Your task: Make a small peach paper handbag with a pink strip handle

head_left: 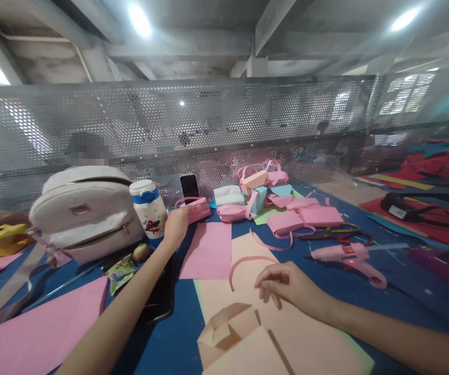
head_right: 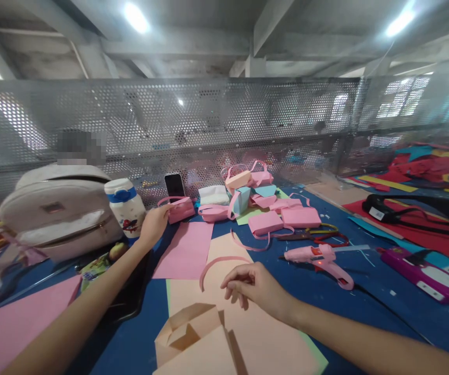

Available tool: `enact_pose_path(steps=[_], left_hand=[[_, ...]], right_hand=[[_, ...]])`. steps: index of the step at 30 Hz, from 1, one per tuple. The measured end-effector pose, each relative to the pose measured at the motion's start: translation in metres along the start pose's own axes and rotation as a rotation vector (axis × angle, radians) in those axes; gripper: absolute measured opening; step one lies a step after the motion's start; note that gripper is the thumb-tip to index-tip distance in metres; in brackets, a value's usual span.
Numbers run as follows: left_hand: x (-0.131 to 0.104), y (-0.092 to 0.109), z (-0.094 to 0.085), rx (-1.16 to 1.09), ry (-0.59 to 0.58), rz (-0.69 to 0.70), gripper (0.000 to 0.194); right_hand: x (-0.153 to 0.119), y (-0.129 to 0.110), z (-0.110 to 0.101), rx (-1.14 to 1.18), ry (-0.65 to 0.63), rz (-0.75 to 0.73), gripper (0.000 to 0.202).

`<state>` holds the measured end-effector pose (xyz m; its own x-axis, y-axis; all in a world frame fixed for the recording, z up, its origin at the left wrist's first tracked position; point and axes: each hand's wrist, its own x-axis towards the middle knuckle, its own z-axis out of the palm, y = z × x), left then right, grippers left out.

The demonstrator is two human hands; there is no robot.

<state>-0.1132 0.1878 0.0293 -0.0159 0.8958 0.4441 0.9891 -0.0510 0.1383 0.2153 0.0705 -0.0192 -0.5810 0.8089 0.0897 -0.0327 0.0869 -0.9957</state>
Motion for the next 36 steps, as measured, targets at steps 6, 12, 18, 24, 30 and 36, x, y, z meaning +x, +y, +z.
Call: enact_pose_path(steps=[6, 12, 18, 24, 30, 36], left_hand=[[0.005, -0.001, 0.000, -0.050, 0.022, 0.001, 0.029], [0.015, -0.005, 0.003, -0.090, 0.017, 0.001, 0.028], [0.019, -0.008, 0.006, -0.124, -0.003, -0.038, 0.028], [0.021, -0.007, 0.005, -0.144, -0.014, -0.042, 0.028], [0.021, -0.005, 0.001, -0.143, 0.004, -0.029, 0.028], [0.013, -0.001, 0.000, -0.151, 0.025, -0.013, 0.027]], right_hand=[[0.001, 0.003, -0.001, 0.003, -0.012, -0.012, 0.033], [0.000, 0.004, -0.001, 0.001, -0.017, -0.014, 0.031], [0.001, 0.001, 0.000, 0.012, -0.016, -0.005, 0.030], [-0.001, 0.001, 0.000, 0.022, -0.019, -0.009, 0.027], [-0.001, 0.001, 0.000, 0.004, -0.017, -0.005, 0.030], [-0.001, 0.002, 0.000, 0.059, -0.015, 0.020, 0.031]])
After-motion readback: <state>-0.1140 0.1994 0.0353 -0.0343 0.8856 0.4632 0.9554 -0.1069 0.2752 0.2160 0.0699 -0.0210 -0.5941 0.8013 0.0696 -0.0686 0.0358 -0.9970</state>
